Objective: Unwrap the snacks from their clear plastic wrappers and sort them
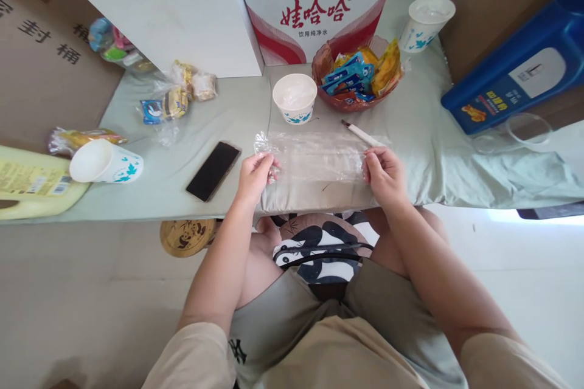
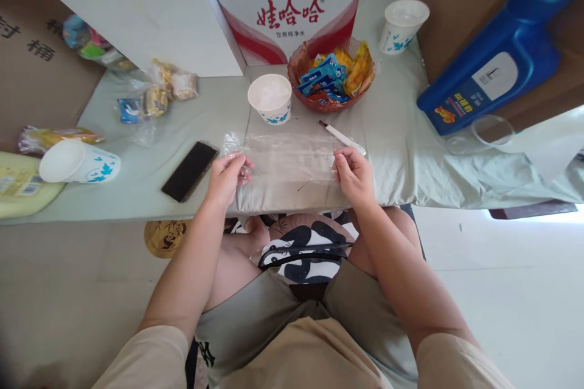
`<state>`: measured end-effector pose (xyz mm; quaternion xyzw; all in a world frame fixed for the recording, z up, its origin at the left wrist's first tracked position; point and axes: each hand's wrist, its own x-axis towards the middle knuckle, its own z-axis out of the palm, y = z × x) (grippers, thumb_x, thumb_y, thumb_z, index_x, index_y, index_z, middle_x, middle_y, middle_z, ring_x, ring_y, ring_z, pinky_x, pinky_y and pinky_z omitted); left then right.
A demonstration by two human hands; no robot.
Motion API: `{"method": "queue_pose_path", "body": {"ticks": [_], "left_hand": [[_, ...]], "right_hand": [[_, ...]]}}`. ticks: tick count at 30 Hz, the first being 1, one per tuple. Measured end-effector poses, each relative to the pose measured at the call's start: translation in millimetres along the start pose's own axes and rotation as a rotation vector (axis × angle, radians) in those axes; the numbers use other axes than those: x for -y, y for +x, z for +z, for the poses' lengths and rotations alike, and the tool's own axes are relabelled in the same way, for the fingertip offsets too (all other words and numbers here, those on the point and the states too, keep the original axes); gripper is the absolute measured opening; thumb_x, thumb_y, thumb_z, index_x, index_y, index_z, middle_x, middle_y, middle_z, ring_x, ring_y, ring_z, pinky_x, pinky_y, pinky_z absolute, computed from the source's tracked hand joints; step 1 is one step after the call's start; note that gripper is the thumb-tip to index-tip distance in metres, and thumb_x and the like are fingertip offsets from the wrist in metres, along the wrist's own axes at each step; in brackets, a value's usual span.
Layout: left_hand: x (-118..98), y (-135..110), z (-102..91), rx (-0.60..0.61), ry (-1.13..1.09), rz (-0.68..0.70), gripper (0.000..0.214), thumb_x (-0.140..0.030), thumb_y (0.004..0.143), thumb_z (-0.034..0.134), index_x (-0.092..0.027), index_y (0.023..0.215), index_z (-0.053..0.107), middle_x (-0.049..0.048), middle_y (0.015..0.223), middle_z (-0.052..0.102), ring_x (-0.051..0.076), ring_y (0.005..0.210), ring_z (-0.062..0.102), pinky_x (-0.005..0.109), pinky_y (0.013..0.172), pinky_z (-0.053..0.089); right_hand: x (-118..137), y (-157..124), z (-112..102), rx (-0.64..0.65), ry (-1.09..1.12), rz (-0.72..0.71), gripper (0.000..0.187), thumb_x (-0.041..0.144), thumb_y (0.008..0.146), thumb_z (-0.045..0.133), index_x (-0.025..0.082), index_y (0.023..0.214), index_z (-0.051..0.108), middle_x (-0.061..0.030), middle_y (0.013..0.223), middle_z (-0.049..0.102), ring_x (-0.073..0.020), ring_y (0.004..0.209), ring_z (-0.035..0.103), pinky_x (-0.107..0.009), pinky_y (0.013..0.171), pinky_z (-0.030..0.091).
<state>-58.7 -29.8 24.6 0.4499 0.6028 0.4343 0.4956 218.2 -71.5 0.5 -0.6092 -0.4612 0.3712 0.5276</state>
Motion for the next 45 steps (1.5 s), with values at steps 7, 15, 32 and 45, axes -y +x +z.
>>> {"method": "queue_pose_path", "body": {"ticks": [7, 15, 32, 45], "left_hand": [[1.6, -1.9, -1.7, 0.014, 0.202, 0.057, 0.011, -0.026, 0.076, 0.059, -0.018, 0.069, 0.060, -0.0017, 0.061, 0.060, 0.007, 0.041, 0.040, 0.021, 0.040, 0.028], [6.9, 0.1, -9.2, 0.001, 0.539, 0.096, 0.033, -0.034, 0.084, 0.053, -0.021, 0.054, 0.049, -0.0023, 0.047, 0.045, 0.013, 0.047, 0.045, 0.025, 0.048, 0.030], [14.1, 18.7, 14.1, 0.271, 0.590, 0.404, 0.045, -0.010, 0.079, 0.063, -0.022, 0.122, 0.059, 0.0002, 0.087, 0.069, 0.015, 0.085, 0.066, 0.033, 0.089, 0.051], [-3.6, 19.7, -12.4, 0.109, 0.056, 0.349, 0.042, -0.049, 0.086, 0.066, -0.026, 0.121, 0.060, 0.0114, 0.119, 0.070, 0.024, 0.116, 0.068, 0.036, 0.091, 0.057]], "right_hand": [[0.9, -2.0, -6.3, -0.020, -0.383, -0.030, 0.031, 0.039, 0.088, 0.055, 0.023, 0.114, 0.060, -0.0019, 0.086, 0.069, -0.0145, 0.054, 0.054, -0.034, 0.063, 0.049], [-6.2, -12.5, -12.5, 0.063, -0.689, -0.158, 0.054, 0.032, 0.086, 0.053, 0.024, 0.139, 0.047, -0.0068, 0.106, 0.070, -0.0203, 0.062, 0.060, -0.044, 0.072, 0.053], [22.4, -43.6, -25.4, 0.462, -1.083, -0.382, 0.069, 0.038, 0.080, 0.066, 0.030, 0.145, 0.046, -0.0166, 0.152, 0.041, -0.0495, 0.145, 0.029, -0.075, 0.108, 0.028], [25.1, -4.4, 41.0, 0.697, -0.025, 0.075, 0.024, 0.045, 0.085, 0.061, 0.022, 0.080, 0.056, 0.0026, 0.066, 0.062, -0.0118, 0.053, 0.056, -0.026, 0.053, 0.044]]}}
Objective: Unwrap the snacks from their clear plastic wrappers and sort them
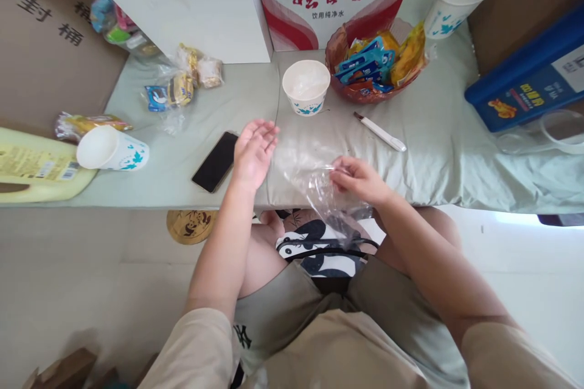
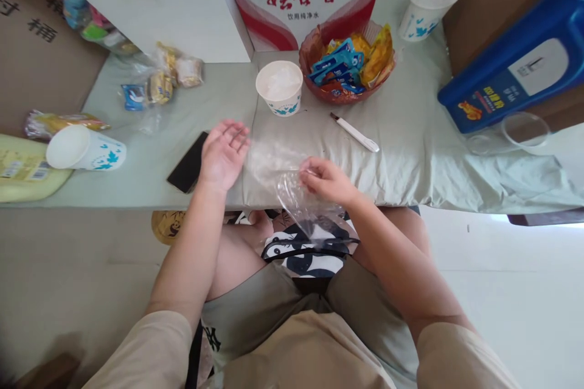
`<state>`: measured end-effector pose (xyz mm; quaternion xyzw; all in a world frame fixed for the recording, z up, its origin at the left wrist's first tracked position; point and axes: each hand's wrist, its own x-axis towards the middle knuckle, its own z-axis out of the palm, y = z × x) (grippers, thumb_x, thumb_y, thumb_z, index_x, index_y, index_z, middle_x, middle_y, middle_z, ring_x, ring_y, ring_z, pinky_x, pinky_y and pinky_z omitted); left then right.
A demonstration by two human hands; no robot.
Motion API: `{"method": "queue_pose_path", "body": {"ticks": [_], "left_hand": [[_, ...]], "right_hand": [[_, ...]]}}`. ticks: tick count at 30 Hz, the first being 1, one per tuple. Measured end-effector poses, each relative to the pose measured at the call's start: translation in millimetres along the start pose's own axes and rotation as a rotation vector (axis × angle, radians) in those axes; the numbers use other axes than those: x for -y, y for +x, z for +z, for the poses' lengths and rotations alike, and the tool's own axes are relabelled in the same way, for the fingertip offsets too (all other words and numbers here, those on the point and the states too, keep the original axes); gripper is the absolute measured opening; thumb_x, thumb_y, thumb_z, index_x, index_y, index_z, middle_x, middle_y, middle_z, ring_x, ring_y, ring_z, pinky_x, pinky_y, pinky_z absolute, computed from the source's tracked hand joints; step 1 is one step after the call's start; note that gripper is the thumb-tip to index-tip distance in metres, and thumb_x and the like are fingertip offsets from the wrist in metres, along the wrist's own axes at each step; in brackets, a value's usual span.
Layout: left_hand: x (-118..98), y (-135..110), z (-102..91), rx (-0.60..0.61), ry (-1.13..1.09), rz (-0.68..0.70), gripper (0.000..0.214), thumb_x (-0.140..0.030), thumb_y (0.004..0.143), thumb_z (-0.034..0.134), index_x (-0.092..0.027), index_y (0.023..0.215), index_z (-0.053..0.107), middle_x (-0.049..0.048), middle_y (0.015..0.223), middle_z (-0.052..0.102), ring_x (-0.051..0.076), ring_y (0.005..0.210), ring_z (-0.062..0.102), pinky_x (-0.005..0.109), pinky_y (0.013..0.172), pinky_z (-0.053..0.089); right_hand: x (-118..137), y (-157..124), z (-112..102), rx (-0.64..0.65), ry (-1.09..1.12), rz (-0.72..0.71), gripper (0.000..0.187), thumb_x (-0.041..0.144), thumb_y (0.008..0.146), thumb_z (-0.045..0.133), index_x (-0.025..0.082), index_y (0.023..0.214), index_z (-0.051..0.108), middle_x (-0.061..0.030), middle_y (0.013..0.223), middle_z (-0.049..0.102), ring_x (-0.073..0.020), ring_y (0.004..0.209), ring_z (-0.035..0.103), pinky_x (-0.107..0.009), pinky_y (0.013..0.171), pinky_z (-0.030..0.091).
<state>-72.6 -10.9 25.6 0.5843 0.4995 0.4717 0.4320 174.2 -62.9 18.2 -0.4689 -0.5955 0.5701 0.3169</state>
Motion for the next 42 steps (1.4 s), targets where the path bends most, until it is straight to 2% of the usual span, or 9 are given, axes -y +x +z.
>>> {"method": "queue_pose_path", "body": {"ticks": [4, 8, 12, 16, 20, 27, 30, 34, 42], "left_hand": [[-0.3, -5.6, 27.4, 0.271, -0.162, -0.257, 0.047, -0.056, 0.088, 0.062, -0.018, 0.113, 0.069, 0.0158, 0.112, 0.075, 0.027, 0.110, 0.071, 0.039, 0.088, 0.058], [-1.3, -10.9, 49.2, 0.445, -0.196, -0.443, 0.038, -0.042, 0.078, 0.076, -0.018, 0.107, 0.070, 0.0092, 0.094, 0.078, 0.022, 0.085, 0.075, 0.033, 0.073, 0.059], [-3.1, -4.4, 37.2, 0.417, -0.075, -0.552, 0.028, -0.038, 0.087, 0.066, -0.018, 0.107, 0.065, 0.0015, 0.066, 0.071, 0.014, 0.051, 0.065, 0.023, 0.046, 0.046], [-4.7, 1.2, 22.7, 0.390, -0.202, -0.526, 0.034, -0.039, 0.081, 0.071, -0.021, 0.109, 0.060, -0.0056, 0.054, 0.061, 0.011, 0.037, 0.053, 0.021, 0.038, 0.039], [-5.1, 2.1, 25.0, 0.307, -0.425, -0.491, 0.027, -0.031, 0.073, 0.076, -0.022, 0.092, 0.059, -0.0085, 0.049, 0.056, 0.010, 0.039, 0.054, 0.020, 0.040, 0.043], [-1.7, 5.5, 32.2, 0.166, -0.626, -0.526, 0.010, -0.014, 0.068, 0.068, -0.016, 0.066, 0.058, 0.0000, 0.060, 0.065, 0.015, 0.057, 0.067, 0.024, 0.051, 0.054], [0.5, 7.1, 31.6, 0.200, -0.643, -0.533, 0.014, -0.021, 0.071, 0.067, -0.015, 0.061, 0.060, 0.0020, 0.059, 0.064, 0.015, 0.057, 0.067, 0.027, 0.055, 0.057], [2.8, 9.6, 32.8, 0.146, -0.574, -0.551, 0.039, -0.043, 0.084, 0.064, -0.016, 0.056, 0.057, 0.0013, 0.054, 0.058, 0.013, 0.050, 0.061, 0.027, 0.054, 0.056], [5.9, 13.7, 33.6, 0.115, -0.465, -0.578, 0.053, -0.057, 0.086, 0.060, -0.016, 0.053, 0.058, 0.0028, 0.052, 0.059, 0.012, 0.048, 0.059, 0.024, 0.050, 0.052]], "right_hand": [[-6.6, 8.5, 6.6, -0.219, 0.303, 0.055, 0.037, 0.056, 0.077, 0.070, 0.024, 0.083, 0.052, 0.0040, 0.063, 0.063, -0.0121, 0.051, 0.058, -0.026, 0.050, 0.048], [-4.4, 14.9, 8.3, -0.229, 0.336, 0.107, 0.039, 0.056, 0.075, 0.071, 0.024, 0.092, 0.057, 0.0048, 0.061, 0.064, -0.0131, 0.051, 0.061, -0.027, 0.052, 0.052], [-1.4, 12.2, -0.6, -0.217, 0.280, 0.148, 0.039, 0.051, 0.078, 0.068, 0.022, 0.103, 0.064, 0.0030, 0.061, 0.066, -0.0137, 0.049, 0.061, -0.027, 0.050, 0.050], [-1.0, 10.8, -6.1, -0.240, 0.318, 0.108, 0.033, 0.048, 0.081, 0.066, 0.023, 0.103, 0.063, 0.0044, 0.060, 0.064, -0.0128, 0.047, 0.058, -0.027, 0.050, 0.049], [-6.2, 13.4, -4.7, -0.265, 0.421, 0.020, 0.024, 0.047, 0.083, 0.067, 0.026, 0.093, 0.061, 0.0056, 0.063, 0.060, -0.0114, 0.051, 0.056, -0.026, 0.054, 0.048], [-15.7, 13.8, -5.3, -0.302, 0.510, -0.224, 0.029, 0.043, 0.080, 0.075, 0.024, 0.070, 0.055, 0.0034, 0.071, 0.054, -0.0144, 0.076, 0.061, -0.032, 0.080, 0.051], [-12.2, 11.9, -4.6, -0.267, 0.607, -0.182, 0.030, 0.040, 0.076, 0.077, 0.024, 0.075, 0.052, 0.0038, 0.085, 0.058, -0.0100, 0.065, 0.060, -0.028, 0.064, 0.052], [-9.1, 13.1, -2.5, -0.262, 0.563, -0.110, 0.037, 0.035, 0.074, 0.078, 0.024, 0.076, 0.043, 0.0033, 0.093, 0.063, -0.0036, 0.047, 0.048, -0.021, 0.043, 0.039], [-8.1, 17.4, -7.7, -0.353, 0.306, -0.247, 0.012, 0.017, 0.075, 0.061, 0.025, 0.083, 0.065, 0.0046, 0.073, 0.057, -0.0083, 0.053, 0.047, -0.025, 0.052, 0.041]]}}
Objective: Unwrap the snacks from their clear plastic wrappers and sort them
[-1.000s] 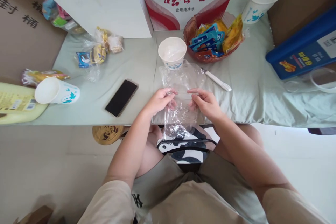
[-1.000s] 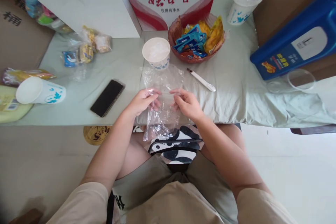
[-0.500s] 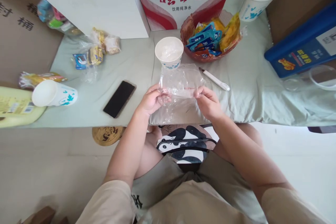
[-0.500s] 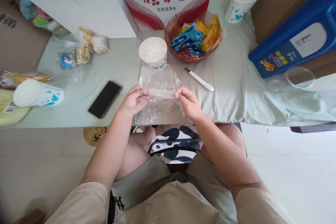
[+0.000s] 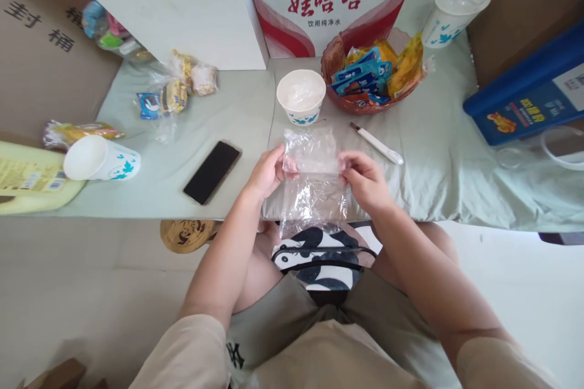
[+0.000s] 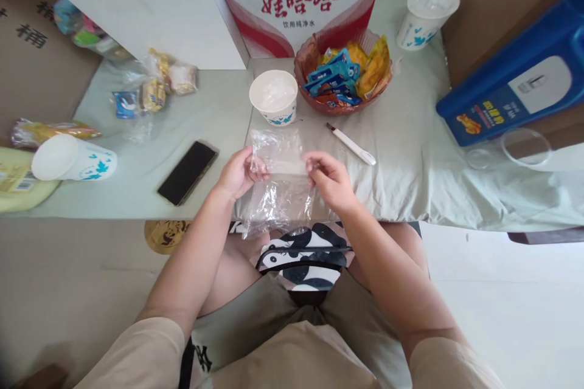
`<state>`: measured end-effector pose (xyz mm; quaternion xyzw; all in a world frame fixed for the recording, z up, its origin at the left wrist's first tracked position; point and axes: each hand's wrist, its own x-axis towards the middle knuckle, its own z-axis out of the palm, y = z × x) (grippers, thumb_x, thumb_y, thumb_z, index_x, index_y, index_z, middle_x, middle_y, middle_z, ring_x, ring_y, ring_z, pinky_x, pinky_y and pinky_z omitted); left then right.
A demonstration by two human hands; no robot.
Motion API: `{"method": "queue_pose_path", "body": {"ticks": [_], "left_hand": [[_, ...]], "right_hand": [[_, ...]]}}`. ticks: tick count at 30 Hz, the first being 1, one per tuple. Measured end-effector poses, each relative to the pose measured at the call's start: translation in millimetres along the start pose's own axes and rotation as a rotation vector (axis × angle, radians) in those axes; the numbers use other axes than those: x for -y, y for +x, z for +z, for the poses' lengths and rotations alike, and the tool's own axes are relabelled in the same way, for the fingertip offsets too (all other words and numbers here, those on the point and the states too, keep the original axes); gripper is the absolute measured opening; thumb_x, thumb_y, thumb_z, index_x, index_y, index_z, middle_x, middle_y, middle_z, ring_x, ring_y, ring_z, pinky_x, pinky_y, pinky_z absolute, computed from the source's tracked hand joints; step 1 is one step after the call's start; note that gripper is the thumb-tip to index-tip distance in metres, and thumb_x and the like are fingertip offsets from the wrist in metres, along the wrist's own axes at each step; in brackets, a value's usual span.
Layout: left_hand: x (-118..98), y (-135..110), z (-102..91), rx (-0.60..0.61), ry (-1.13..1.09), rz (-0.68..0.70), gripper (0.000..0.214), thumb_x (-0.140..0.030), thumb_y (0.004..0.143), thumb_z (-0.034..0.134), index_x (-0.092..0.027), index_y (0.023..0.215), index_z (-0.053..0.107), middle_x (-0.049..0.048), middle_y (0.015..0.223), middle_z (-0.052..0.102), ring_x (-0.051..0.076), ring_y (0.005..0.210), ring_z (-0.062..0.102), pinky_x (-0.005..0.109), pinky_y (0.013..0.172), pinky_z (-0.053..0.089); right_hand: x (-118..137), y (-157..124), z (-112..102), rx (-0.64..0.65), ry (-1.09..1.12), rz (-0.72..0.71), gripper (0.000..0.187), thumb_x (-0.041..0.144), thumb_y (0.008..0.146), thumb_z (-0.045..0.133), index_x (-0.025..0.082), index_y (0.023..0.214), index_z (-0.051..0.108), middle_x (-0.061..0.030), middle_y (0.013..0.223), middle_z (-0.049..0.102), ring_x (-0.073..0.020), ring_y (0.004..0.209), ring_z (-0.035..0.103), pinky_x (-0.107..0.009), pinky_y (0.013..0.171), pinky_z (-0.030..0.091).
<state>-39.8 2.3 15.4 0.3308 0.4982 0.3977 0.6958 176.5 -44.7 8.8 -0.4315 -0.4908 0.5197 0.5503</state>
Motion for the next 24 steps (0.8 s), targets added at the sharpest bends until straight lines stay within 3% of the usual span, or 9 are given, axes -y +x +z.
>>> {"method": "queue_pose_path", "body": {"ticks": [3, 6, 10, 14, 18, 21, 24], "left_hand": [[0.1, 1.2, -0.8, 0.028, -0.005, 0.017, 0.056, -0.062, 0.081, 0.062, -0.015, 0.051, 0.060, 0.0038, 0.052, 0.060, 0.012, 0.049, 0.060, 0.024, 0.050, 0.051], [1.7, 2.8, -0.5, 0.059, 0.023, 0.076, 0.056, -0.063, 0.077, 0.066, -0.014, 0.050, 0.061, 0.0048, 0.056, 0.063, 0.013, 0.053, 0.061, 0.025, 0.054, 0.051], [3.0, 4.1, 1.8, 0.060, 0.077, 0.105, 0.036, -0.044, 0.066, 0.083, -0.014, 0.061, 0.063, 0.0014, 0.065, 0.066, 0.011, 0.060, 0.062, 0.024, 0.060, 0.050], [0.0, 2.5, 3.7, 0.202, 0.021, 0.105, 0.039, -0.029, 0.056, 0.091, -0.016, 0.076, 0.060, -0.0011, 0.077, 0.065, 0.010, 0.068, 0.062, 0.021, 0.062, 0.048], [-2.0, 2.3, 4.1, 0.322, 0.055, 0.176, 0.037, -0.018, 0.058, 0.087, -0.018, 0.082, 0.059, -0.0003, 0.089, 0.063, 0.012, 0.078, 0.066, 0.020, 0.063, 0.048], [-1.1, 3.5, 4.5, 0.276, 0.103, 0.274, 0.034, -0.008, 0.058, 0.080, -0.017, 0.085, 0.061, 0.0013, 0.105, 0.064, 0.011, 0.082, 0.066, 0.021, 0.070, 0.049], [-0.2, 3.7, 4.4, 0.160, 0.056, 0.263, 0.055, -0.010, 0.061, 0.078, -0.025, 0.111, 0.061, 0.0022, 0.119, 0.065, 0.011, 0.081, 0.068, 0.025, 0.075, 0.052]], "right_hand": [[4.7, -1.1, -4.9, 0.083, -0.121, -0.145, 0.021, 0.010, 0.075, 0.054, 0.023, 0.061, 0.062, 0.0010, 0.072, 0.058, -0.0119, 0.066, 0.055, -0.029, 0.065, 0.045], [7.2, -4.1, -10.1, 0.111, -0.113, -0.235, 0.025, 0.010, 0.074, 0.056, 0.023, 0.053, 0.057, -0.0009, 0.078, 0.061, -0.0164, 0.081, 0.060, -0.035, 0.083, 0.049], [6.6, -6.0, -14.6, 0.141, -0.092, -0.185, 0.026, 0.012, 0.075, 0.061, 0.023, 0.051, 0.058, -0.0031, 0.092, 0.066, -0.0219, 0.099, 0.062, -0.043, 0.100, 0.045], [5.0, 1.3, -16.0, -0.052, 0.138, 0.034, 0.006, 0.033, 0.079, 0.064, 0.028, 0.079, 0.067, -0.0027, 0.122, 0.062, -0.0241, 0.106, 0.063, -0.043, 0.094, 0.050], [7.5, 12.7, -16.4, -0.080, 0.176, 0.238, 0.056, 0.067, 0.078, 0.059, 0.035, 0.123, 0.053, -0.0068, 0.138, 0.056, -0.0281, 0.104, 0.067, -0.042, 0.079, 0.055], [10.2, 14.8, -14.9, 0.042, 0.108, 0.348, 0.072, 0.059, 0.071, 0.073, 0.033, 0.132, 0.045, -0.0071, 0.118, 0.066, -0.0246, 0.088, 0.069, -0.037, 0.070, 0.054], [10.7, 12.4, -12.6, 0.126, -0.016, 0.418, 0.055, 0.045, 0.071, 0.077, 0.026, 0.116, 0.055, 0.0018, 0.076, 0.064, -0.0174, 0.064, 0.061, -0.031, 0.059, 0.049]]}}
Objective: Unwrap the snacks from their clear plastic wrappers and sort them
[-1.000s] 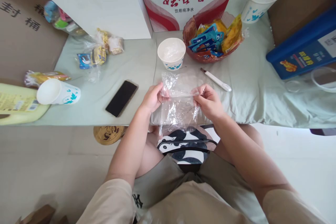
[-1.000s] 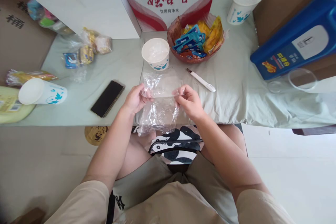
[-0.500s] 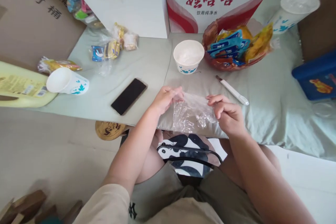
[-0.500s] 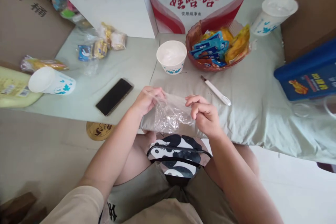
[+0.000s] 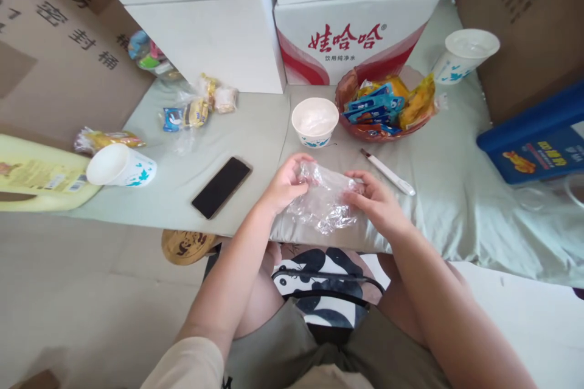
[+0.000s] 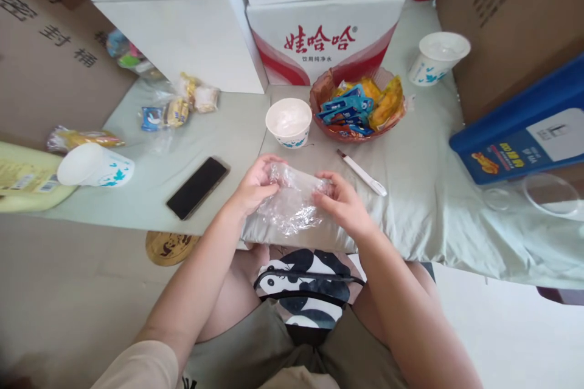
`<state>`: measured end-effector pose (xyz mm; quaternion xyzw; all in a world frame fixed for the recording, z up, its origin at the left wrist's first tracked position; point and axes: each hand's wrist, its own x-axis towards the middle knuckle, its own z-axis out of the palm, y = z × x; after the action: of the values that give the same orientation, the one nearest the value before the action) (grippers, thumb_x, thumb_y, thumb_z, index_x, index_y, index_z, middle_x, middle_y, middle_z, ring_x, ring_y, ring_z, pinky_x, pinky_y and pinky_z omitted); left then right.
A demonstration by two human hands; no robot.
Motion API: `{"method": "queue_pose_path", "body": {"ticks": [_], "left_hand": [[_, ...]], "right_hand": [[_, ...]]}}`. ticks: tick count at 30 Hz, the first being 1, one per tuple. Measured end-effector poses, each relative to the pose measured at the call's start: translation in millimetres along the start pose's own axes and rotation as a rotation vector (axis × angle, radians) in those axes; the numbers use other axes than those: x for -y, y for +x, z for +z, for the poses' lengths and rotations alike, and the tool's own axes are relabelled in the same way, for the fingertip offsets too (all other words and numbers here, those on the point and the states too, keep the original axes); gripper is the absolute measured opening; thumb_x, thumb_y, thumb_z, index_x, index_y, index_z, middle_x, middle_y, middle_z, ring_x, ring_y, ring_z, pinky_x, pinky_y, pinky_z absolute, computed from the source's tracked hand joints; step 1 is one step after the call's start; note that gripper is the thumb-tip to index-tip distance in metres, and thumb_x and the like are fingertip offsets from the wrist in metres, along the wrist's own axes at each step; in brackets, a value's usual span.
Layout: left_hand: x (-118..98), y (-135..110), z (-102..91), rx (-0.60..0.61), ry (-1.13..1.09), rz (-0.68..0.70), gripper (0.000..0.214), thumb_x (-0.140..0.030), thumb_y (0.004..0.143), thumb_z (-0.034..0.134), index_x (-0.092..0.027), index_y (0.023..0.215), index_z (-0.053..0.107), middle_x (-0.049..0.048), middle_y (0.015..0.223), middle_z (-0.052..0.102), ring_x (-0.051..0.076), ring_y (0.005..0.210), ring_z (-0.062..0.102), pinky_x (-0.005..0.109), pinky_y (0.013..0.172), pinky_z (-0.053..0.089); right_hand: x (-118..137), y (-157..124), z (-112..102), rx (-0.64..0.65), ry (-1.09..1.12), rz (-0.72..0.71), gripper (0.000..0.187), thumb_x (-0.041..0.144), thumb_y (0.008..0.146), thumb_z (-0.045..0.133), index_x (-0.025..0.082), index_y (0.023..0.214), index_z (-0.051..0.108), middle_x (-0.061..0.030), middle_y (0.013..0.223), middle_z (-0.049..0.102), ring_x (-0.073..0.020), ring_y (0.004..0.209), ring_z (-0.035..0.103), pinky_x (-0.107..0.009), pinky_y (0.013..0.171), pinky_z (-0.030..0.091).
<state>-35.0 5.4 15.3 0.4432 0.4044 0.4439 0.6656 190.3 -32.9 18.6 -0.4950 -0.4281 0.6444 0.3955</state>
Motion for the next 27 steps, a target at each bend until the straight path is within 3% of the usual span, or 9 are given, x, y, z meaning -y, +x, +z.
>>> {"method": "queue_pose_path", "body": {"ticks": [2, 5, 8, 10, 15, 18, 21, 24, 27], "left_hand": [[0.4, -1.2, 0.1, -0.026, -0.063, -0.130, 0.066, -0.017, 0.064, 0.081, -0.028, 0.124, 0.056, 0.0039, 0.116, 0.068, 0.015, 0.080, 0.071, 0.029, 0.076, 0.054], [1.8, -3.7, 2.1, 0.052, -0.069, -0.339, 0.053, -0.025, 0.064, 0.085, -0.017, 0.112, 0.062, 0.0061, 0.090, 0.073, 0.017, 0.073, 0.070, 0.029, 0.068, 0.054], [3.0, -5.2, 6.3, 0.041, -0.052, -0.271, 0.043, -0.024, 0.061, 0.087, -0.015, 0.096, 0.065, 0.0038, 0.078, 0.072, 0.014, 0.067, 0.067, 0.025, 0.062, 0.050], [3.1, -5.1, 8.8, -0.010, -0.073, -0.194, 0.045, -0.025, 0.061, 0.088, -0.017, 0.097, 0.064, 0.0027, 0.082, 0.072, 0.014, 0.068, 0.067, 0.025, 0.062, 0.050], [4.2, -1.9, 8.1, -0.050, 0.054, -0.239, 0.035, -0.032, 0.074, 0.080, -0.022, 0.101, 0.060, -0.0027, 0.066, 0.065, 0.013, 0.053, 0.061, 0.025, 0.053, 0.047], [1.9, -1.3, 5.3, -0.046, 0.108, -0.264, 0.026, -0.032, 0.079, 0.076, -0.023, 0.095, 0.058, -0.0073, 0.052, 0.054, 0.009, 0.039, 0.048, 0.022, 0.044, 0.039], [-5.9, -2.9, 2.7, -0.039, -0.013, -0.257, 0.025, -0.030, 0.078, 0.074, -0.024, 0.093, 0.056, -0.0102, 0.050, 0.048, 0.007, 0.037, 0.042, 0.019, 0.040, 0.035], [-13.5, -3.8, 1.0, -0.014, -0.144, -0.237, 0.020, -0.029, 0.075, 0.073, -0.021, 0.084, 0.057, -0.0085, 0.052, 0.046, 0.007, 0.041, 0.046, 0.019, 0.042, 0.040], [-14.9, -3.1, 0.6, 0.039, -0.180, -0.226, 0.024, -0.037, 0.075, 0.068, -0.018, 0.069, 0.056, -0.0032, 0.059, 0.051, 0.009, 0.048, 0.050, 0.023, 0.047, 0.047]], "right_hand": [[-2.0, -0.7, 0.7, -0.050, -0.046, -0.028, 0.044, 0.040, 0.072, 0.076, 0.024, 0.108, 0.057, 0.0061, 0.064, 0.056, -0.0138, 0.055, 0.054, -0.028, 0.054, 0.045], [-5.8, 1.8, 0.4, -0.187, 0.039, -0.160, 0.053, 0.037, 0.073, 0.077, 0.028, 0.120, 0.053, 0.0064, 0.067, 0.058, -0.0135, 0.056, 0.054, -0.028, 0.055, 0.045], [-7.8, 7.5, 1.6, -0.224, 0.180, -0.217, 0.059, 0.043, 0.071, 0.080, 0.032, 0.121, 0.053, 0.0015, 0.082, 0.065, -0.0170, 0.069, 0.062, -0.031, 0.063, 0.050], [-8.2, 10.4, 3.7, -0.149, 0.185, -0.164, 0.051, 0.048, 0.066, 0.082, 0.028, 0.107, 0.059, -0.0013, 0.086, 0.068, -0.0186, 0.073, 0.064, -0.032, 0.065, 0.051], [-10.2, 10.3, 8.1, -0.060, 0.050, -0.075, 0.034, 0.050, 0.074, 0.077, 0.024, 0.075, 0.056, 0.0019, 0.065, 0.061, -0.0137, 0.056, 0.056, -0.027, 0.052, 0.045], [-11.3, 10.1, 8.6, -0.090, 0.019, -0.082, 0.032, 0.049, 0.078, 0.074, 0.024, 0.075, 0.054, 0.0063, 0.053, 0.050, -0.0106, 0.043, 0.044, -0.025, 0.042, 0.036], [-8.6, 11.4, 8.4, -0.149, 0.083, -0.124, 0.029, 0.047, 0.078, 0.074, 0.027, 0.084, 0.054, 0.0089, 0.052, 0.044, -0.0097, 0.041, 0.038, -0.024, 0.040, 0.031], [-2.2, 10.7, 6.1, -0.160, 0.168, -0.175, 0.028, 0.045, 0.072, 0.075, 0.028, 0.083, 0.056, 0.0070, 0.057, 0.047, -0.0107, 0.045, 0.043, -0.025, 0.043, 0.035], [2.6, 7.5, 1.8, -0.058, 0.251, -0.168, 0.031, 0.055, 0.072, 0.068, 0.025, 0.074, 0.059, 0.0015, 0.062, 0.054, -0.0151, 0.053, 0.053, -0.030, 0.051, 0.045]]}}
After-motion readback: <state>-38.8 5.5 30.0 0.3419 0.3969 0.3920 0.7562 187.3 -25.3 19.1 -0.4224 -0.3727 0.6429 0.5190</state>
